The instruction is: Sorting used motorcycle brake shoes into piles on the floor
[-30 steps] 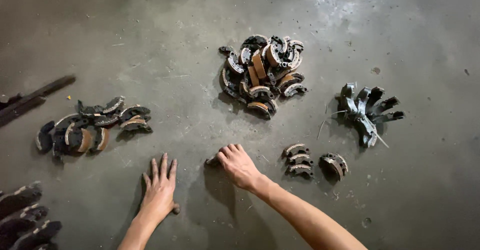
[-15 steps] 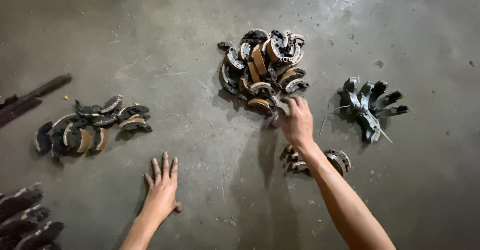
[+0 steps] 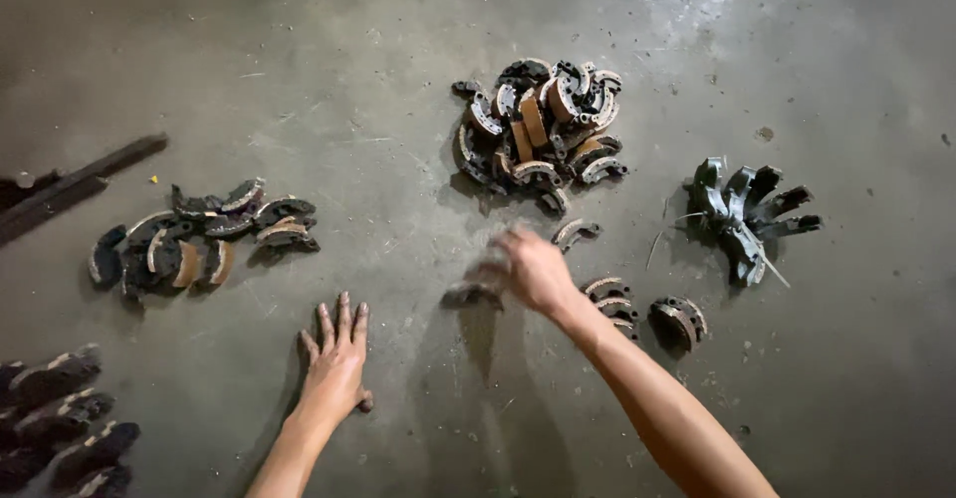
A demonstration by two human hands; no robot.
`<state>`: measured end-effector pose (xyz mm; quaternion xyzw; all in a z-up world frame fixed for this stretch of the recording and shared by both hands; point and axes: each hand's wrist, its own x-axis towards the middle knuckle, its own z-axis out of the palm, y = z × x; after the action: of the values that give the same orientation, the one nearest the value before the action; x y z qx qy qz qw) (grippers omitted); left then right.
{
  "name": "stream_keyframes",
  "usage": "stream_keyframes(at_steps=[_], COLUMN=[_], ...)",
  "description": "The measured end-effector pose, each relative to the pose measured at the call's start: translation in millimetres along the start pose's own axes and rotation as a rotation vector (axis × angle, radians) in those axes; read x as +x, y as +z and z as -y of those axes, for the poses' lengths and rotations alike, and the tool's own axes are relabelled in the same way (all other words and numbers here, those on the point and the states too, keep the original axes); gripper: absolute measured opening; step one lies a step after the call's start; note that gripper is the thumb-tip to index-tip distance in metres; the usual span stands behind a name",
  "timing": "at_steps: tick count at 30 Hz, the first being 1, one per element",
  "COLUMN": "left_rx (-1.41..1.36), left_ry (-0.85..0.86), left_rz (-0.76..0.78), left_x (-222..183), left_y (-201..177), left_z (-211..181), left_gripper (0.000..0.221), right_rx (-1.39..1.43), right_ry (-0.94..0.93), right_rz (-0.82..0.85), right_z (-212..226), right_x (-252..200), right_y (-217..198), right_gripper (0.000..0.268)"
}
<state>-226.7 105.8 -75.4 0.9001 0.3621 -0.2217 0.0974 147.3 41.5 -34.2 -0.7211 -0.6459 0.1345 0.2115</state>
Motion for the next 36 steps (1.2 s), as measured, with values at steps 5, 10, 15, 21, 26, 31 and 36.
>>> stream_keyframes(at_steps=[5, 10, 15, 21, 26, 31, 36], left_rx=[-0.034, -0.102, -0.106, -0.1, -0.059, -0.08, -0.1], left_ry=[-0.013, -0.04, -0.019, -0.024, -0.014, 0.008, 0.014], left_rz=[0.051, 0.148, 0.115, 0.109, 0.077, 0.045, 0.019], left_x=[-2, 3, 0, -1, 0, -1, -1], left_y=[-13, -25, -19, -21, -17, -17, -14], left_z=[-4, -8, -6, -6, -5, -5, -4], left_gripper=[0.156, 0.152, 0.151, 0.147, 0.151, 0.153, 0.151], right_rx=[-0.299, -0.49, -0.069, 0.071, -0.356, -0.329, -0.077], right_ry=[0.179, 0.161, 0.055, 0.03, 0.45, 0.355, 0.426], right_rz=[-0.28, -0.02, 0.106, -0.106, -0.128, 0.348, 0.008], right_z=[-41, -66, 42, 27, -39, -36, -4], right_x=[54, 39, -7, 4, 26, 9, 43], right_y=[-21, 1, 13, 11, -6, -1, 11], right_gripper=[0.061, 0.023, 0.04, 0.027, 0.07, 0.033, 0.059])
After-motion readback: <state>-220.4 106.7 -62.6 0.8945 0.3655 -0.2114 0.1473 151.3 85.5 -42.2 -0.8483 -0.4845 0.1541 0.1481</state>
